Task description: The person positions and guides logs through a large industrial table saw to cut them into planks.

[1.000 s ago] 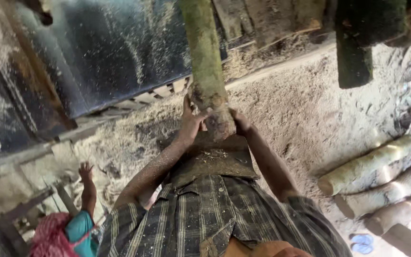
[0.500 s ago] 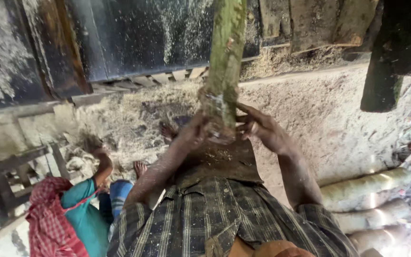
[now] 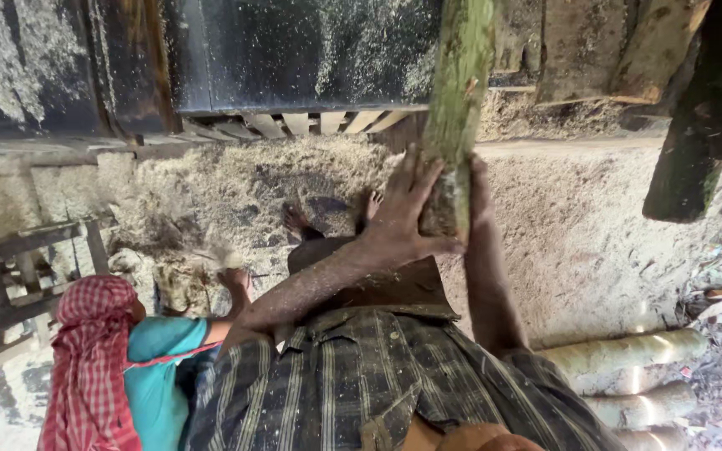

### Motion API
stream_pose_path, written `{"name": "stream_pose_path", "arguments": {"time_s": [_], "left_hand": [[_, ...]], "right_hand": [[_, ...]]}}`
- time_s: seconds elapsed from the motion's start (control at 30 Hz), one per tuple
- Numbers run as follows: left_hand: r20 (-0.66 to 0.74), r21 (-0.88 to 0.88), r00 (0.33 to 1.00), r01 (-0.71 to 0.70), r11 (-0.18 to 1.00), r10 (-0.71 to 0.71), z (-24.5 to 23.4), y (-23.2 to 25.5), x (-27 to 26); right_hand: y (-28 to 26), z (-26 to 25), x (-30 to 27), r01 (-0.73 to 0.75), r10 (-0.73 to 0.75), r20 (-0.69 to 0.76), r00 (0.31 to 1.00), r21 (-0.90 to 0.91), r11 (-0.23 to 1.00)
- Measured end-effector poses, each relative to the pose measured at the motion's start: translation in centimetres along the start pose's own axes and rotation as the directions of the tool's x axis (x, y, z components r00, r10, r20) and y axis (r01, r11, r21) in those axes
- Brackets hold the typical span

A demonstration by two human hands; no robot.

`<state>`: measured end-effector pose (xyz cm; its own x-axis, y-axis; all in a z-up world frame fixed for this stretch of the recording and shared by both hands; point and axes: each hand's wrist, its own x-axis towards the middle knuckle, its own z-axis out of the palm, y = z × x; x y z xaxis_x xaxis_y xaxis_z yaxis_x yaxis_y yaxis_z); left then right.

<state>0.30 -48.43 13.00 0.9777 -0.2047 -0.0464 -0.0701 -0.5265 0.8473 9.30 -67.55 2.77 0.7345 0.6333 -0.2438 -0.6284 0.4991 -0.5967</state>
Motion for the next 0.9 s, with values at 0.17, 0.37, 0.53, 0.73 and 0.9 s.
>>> {"name": "stream_pose_path", "arguments": {"time_s": [0.17,0.37,0.53,0.73,0.9], "left_hand": [[0.143,-0.35,0.989,0.09,0.932,-0.042,-1.1,-3.0,-2.4],[0.298,-0.536,0.909,0.412,0.737,-0.291,-4.0,-10.7,-4.2],[0.162,-0.4,0.771,0.621,0.674,-0.615,-5.1,-16.9,-7.3],[-0.446,-0.174,0.79,0.385,0.906,-0.421,-1.2,-12.8,-3.7],[-0.476,-0.452,0.646,0.402,0.796,-0.597,0.3,-19.7,-4.2]], "right_hand": [[-3.4,7.8,-2.6,-0.238,-0.046,-0.496,0.867,-0.494,0.836],[1.9,7.6,0.8,-0.417,-0.036,-0.487,0.873,-0.783,0.461],[5.0,1.3,3.8,-0.186,0.011,-0.193,0.981,-0.924,0.333],[10.1,-5.5,9.6,-0.349,0.311,-0.166,0.936,-0.566,0.747],[16.6,-6.4,14.0,-0.356,0.365,0.356,0.86,-0.094,0.93]]}}
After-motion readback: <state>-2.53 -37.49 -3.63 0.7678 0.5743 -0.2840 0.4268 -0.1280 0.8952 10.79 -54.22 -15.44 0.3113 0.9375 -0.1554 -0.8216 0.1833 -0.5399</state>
